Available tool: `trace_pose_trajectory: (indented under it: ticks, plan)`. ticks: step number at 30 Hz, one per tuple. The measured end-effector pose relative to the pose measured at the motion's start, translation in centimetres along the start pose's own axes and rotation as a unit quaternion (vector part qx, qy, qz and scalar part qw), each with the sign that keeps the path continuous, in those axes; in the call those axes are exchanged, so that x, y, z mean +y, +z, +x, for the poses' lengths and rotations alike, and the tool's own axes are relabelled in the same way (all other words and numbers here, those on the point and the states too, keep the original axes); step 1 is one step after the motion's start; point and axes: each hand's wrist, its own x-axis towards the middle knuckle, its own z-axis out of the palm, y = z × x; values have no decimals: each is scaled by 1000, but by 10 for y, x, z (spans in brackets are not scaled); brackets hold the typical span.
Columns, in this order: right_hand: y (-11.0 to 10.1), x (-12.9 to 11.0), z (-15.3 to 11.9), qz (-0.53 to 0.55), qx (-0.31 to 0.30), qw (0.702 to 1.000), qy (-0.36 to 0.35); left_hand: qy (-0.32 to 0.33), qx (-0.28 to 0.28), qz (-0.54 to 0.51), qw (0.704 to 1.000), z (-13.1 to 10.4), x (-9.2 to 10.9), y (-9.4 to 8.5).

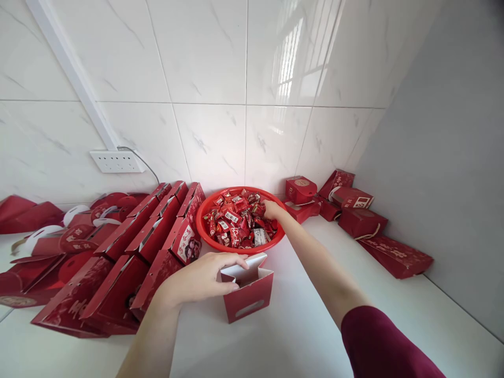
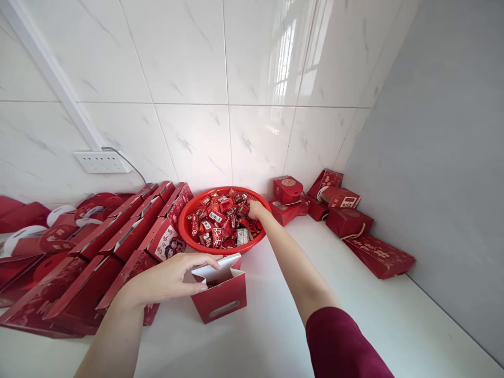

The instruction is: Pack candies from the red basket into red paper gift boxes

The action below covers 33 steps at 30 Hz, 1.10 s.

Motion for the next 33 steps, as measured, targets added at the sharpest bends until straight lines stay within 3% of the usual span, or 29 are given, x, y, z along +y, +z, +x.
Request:
trace_pose_trajectory:
  ticks: [4, 7, 9, 11, 14, 19, 26, 30, 33]
  plan:
    - [-13, -9, -34, 97, 105, 989, -48, 27, 11, 18, 999, 1, -8, 1]
    - [-18, -20, -77, 211, 145, 959, -120, 52, 26, 25, 998, 7, -9, 5]
    - [-20, -32, -108, 403, 149, 877, -213, 53, 79, 13, 995, 11, -6, 8]
    - [-18, -45, -138, 516, 118, 808, -259, 54, 172, -19, 983, 15, 1, 12]
    - [-12, -65, -171, 583, 80, 763, -269, 73, 265, -103, 956, 19, 9, 19]
    - [2, -77, -188, 601, 54, 754, -261, 78, 267, -217, 936, 20, 7, 25]
    - [7, -70, -184, 564, -8, 790, -239, 47, 336, -134, 931, 13, 0, 17]
    - [10, -76, -188, 593, -24, 771, -231, 32, 347, -167, 922, 13, -4, 16]
    - [11, -81, -190, 607, -2, 762, -226, 59, 331, -204, 919, 11, -5, 14]
